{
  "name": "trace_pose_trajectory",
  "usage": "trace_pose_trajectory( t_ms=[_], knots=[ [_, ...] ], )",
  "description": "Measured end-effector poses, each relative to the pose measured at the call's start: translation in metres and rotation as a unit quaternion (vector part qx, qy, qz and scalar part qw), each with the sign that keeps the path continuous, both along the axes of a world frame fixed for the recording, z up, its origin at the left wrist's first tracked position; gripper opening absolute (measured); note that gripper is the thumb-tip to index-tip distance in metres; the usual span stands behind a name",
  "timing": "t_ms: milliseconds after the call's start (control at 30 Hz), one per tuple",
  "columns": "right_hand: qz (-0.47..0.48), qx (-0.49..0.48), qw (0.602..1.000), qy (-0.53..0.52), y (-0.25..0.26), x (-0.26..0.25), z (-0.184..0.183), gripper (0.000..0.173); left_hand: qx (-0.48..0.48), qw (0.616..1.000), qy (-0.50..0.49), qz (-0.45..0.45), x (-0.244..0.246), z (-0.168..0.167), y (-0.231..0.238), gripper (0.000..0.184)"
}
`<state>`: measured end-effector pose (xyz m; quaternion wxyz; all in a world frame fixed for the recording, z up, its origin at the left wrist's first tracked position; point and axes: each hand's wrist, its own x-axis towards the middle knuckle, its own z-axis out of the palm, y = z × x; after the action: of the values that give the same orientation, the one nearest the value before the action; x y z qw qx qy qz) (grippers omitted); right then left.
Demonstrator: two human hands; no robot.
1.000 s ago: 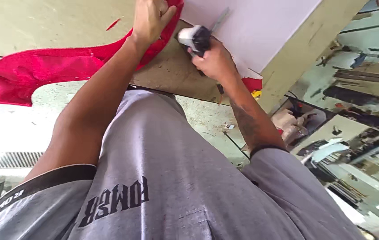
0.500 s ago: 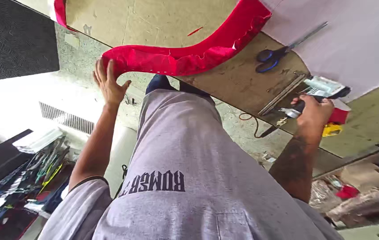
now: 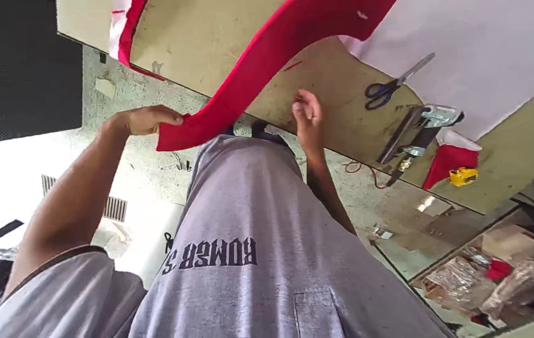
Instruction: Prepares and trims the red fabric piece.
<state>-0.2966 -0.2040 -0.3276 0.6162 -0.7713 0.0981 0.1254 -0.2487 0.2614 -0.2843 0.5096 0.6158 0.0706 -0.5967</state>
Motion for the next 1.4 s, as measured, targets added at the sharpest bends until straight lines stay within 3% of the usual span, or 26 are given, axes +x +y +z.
trace_pose_trajectory(
  t_ms=[67,133,300,433,533,600,733,867,1033,1233,1300,1400],
  knots=[
    [0.032,0.0,0.999,-0.013,0.048,0.013,0.005,0.051,-0.079,0.989,0.039,0.118,-0.007,-0.022,0.014,0.056],
    [0.052,-0.014,0.998,-0.034,0.076,0.017,-0.005,0.048,-0.109,0.973,0.015,0.205,-0.027,-0.051,0.018,0.063],
    [0.103,-0.125,0.987,-0.025,0.117,0.006,-0.004,0.025,-0.04,0.921,-0.109,0.372,-0.085,-0.11,0.005,0.049],
    [0.143,-0.2,0.968,-0.049,0.154,0.015,-0.017,0.023,0.091,0.922,-0.185,0.329,-0.085,-0.105,-0.019,0.048],
    [0.191,-0.294,0.934,-0.068,0.182,0.035,-0.024,0.037,0.25,0.908,-0.233,0.242,-0.065,-0.112,-0.029,0.067],
    [0.237,-0.339,0.907,-0.082,0.2,0.055,-0.027,0.046,0.297,0.901,-0.236,0.211,-0.059,-0.113,-0.031,0.074],
    [0.364,-0.379,0.842,-0.123,0.225,0.083,-0.04,0.056,0.271,0.899,-0.252,0.234,-0.065,-0.119,-0.029,0.061],
    [0.465,-0.375,0.791,-0.129,0.233,0.1,-0.043,0.036,0.23,0.902,-0.268,0.248,-0.072,-0.123,-0.022,0.052],
    [0.473,-0.385,0.784,-0.117,0.238,0.103,-0.044,0.036,0.083,0.899,-0.305,0.302,-0.081,-0.146,-0.003,0.04],
    [0.485,-0.42,0.762,-0.09,0.252,0.103,-0.037,0.043,-0.041,0.887,-0.238,0.394,-0.095,-0.151,-0.003,0.037],
    [0.493,-0.418,0.758,-0.088,0.255,0.102,-0.038,0.041,0.007,0.902,-0.237,0.361,-0.092,-0.145,-0.006,0.037],
    [0.501,-0.405,0.758,-0.1,0.259,0.098,-0.043,0.037,0.15,0.917,-0.232,0.287,-0.081,-0.138,-0.009,0.058]
  ],
)
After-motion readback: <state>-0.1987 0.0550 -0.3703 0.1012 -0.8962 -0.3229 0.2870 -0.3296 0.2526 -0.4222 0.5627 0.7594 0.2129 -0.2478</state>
